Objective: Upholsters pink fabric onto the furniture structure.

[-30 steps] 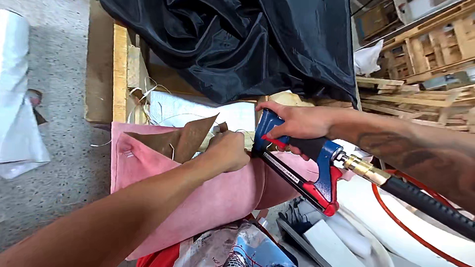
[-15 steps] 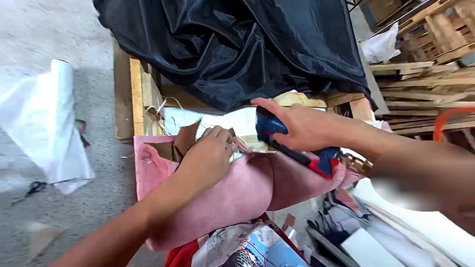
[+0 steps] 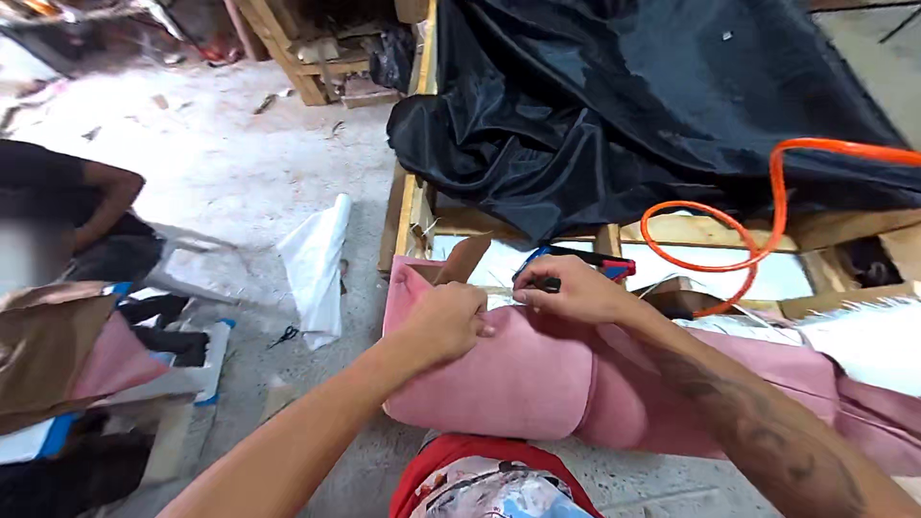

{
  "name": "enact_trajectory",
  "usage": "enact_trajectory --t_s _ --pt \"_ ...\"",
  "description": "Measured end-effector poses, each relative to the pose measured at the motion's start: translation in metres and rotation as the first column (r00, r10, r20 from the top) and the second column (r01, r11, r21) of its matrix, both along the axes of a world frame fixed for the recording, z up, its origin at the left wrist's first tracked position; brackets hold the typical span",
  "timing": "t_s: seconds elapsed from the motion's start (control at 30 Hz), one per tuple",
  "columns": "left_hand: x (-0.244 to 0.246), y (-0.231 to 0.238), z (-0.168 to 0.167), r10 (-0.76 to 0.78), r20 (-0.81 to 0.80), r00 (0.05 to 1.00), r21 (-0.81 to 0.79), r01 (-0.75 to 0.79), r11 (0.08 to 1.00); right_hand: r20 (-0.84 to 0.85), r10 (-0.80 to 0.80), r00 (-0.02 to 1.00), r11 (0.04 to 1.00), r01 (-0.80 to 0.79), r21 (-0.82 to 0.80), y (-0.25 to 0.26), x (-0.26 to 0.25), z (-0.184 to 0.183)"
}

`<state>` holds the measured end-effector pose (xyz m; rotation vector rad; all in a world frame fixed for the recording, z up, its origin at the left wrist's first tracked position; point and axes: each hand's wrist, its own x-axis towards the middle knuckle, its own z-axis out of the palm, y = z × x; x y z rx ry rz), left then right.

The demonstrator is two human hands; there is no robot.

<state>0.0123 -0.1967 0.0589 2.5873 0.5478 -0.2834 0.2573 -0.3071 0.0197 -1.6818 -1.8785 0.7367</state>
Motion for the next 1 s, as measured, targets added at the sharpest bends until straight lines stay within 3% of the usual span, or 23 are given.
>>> enact_trajectory --t_s 0.1,0.17,0.27,0.37,0.5,0.57,0.63,0.7,0.77,0.87,0.93,1.0 --pt "-0.014 -0.011 -0.038 -0.081 0.435 0.897 0.311 -0.065 0.948 -0.110 0.256 0.960 0.966 -0.252 0.053 0.004 -0.031 -0.001" --pt "-0.007 -0.017 -0.050 -0.089 0.552 0.829 0.394 -0.165 0.904 -0.159 0.199 0.967 0.974 -0.177 0.143 0.002 -0.050 -0.015" --pt "0.006 -0.014 -0.074 -0.029 0.607 0.794 0.397 -0.272 0.876 -0.047 -0.095 0.994 0.972 0.102 0.214 -0.006 -0.075 -0.037" --pt "0.021 -0.005 -0.078 0.104 0.512 0.853 0.316 -0.299 0.900 0.103 -0.310 0.945 0.940 0.289 0.178 0.005 -0.088 -0.040" --pt "0.038 -0.002 -0.055 0.247 0.142 0.958 0.277 -0.278 0.920 0.042 -0.284 0.958 0.956 0.286 -0.062 0.020 -0.056 -0.028" --pt "0.046 0.013 -0.053 0.123 -0.011 0.992 0.299 -0.114 0.947 0.207 -0.335 0.919 0.925 0.363 -0.114 0.029 -0.009 -0.037" --pt "0.048 0.026 -0.057 -0.053 -0.104 0.993 0.310 0.084 0.947 0.447 -0.320 0.835 0.845 0.465 -0.264 0.028 0.028 -0.066" --pt "0.050 0.036 -0.058 -0.167 -0.152 0.974 0.300 0.206 0.931 0.600 -0.236 0.764 0.745 0.539 -0.393 0.021 0.040 -0.089" --pt "0.050 0.041 -0.056 -0.210 -0.171 0.963 0.262 0.250 0.932 0.666 -0.177 0.724 0.712 0.562 -0.421 0.021 0.038 -0.093" --pt "0.051 0.045 -0.051 -0.220 -0.194 0.956 0.196 0.257 0.946 0.715 -0.224 0.662 0.715 0.610 -0.341 0.036 0.031 -0.046" --pt "0.053 0.051 -0.046 -0.237 -0.211 0.949 0.146 0.270 0.952 0.703 -0.320 0.635 0.681 0.670 -0.295 0.033 0.014 0.022" --pt "0.054 0.056 -0.042 -0.278 -0.237 0.931 0.088 0.306 0.948 0.605 -0.483 0.633 0.650 0.722 -0.235 -0.001 -0.016 0.088"
